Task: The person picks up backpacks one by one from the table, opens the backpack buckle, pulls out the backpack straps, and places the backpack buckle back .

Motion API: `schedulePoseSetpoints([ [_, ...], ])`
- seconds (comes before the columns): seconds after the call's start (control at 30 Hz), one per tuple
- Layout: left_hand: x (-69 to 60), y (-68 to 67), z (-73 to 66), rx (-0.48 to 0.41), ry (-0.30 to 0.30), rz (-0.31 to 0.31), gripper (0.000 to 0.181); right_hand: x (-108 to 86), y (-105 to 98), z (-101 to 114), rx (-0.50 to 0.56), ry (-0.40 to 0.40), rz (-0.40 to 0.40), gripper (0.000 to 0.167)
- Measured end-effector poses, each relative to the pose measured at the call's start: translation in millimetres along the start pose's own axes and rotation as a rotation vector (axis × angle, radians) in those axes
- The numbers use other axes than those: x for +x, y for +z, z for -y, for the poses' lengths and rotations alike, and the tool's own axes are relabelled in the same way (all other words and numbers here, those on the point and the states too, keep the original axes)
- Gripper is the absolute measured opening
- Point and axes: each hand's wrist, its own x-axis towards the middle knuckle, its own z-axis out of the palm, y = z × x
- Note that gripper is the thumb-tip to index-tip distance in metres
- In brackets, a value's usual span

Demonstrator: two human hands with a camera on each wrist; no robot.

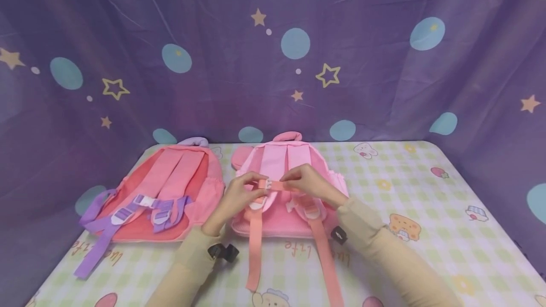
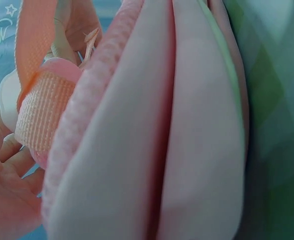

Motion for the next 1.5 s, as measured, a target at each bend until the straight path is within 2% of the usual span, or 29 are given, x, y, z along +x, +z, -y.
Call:
schedulePoseSetpoints([
  [0.27,0.9,-0.1,-0.1,0.033,-0.032,-0.011,0.024,-9.5,-1,29,-0.007,0.003,-0.001,0.017],
  [0.43,1.0,-0.6,-0.5,0.04,-0.039,-0.011,0.025,-11.5,-2,35,-0.017,-0.005,-0.009,0.016],
  [0.57,1.0,-0.6,-1.3,0.034,-0.042,-0.012,0.025,-10.0,-2,33,-0.009,-0.001,-0.006,0.016],
  [0.8,0.9,0.1,-1.1,0.031,-0.044,-0.007,0.024,3.2,1,0,0.013,0.006,0.001,0.016],
  [1.07,0.7,0.0,-1.0,0.006,-0.03,0.004,0.024,4.5,4,5,0.023,0.051,0.002,0.016],
  [1.5,1.6,1.2,0.9,0.029,-0.034,0.004,0.024,3.5,2,2,0.03,0.044,0.011,0.019],
])
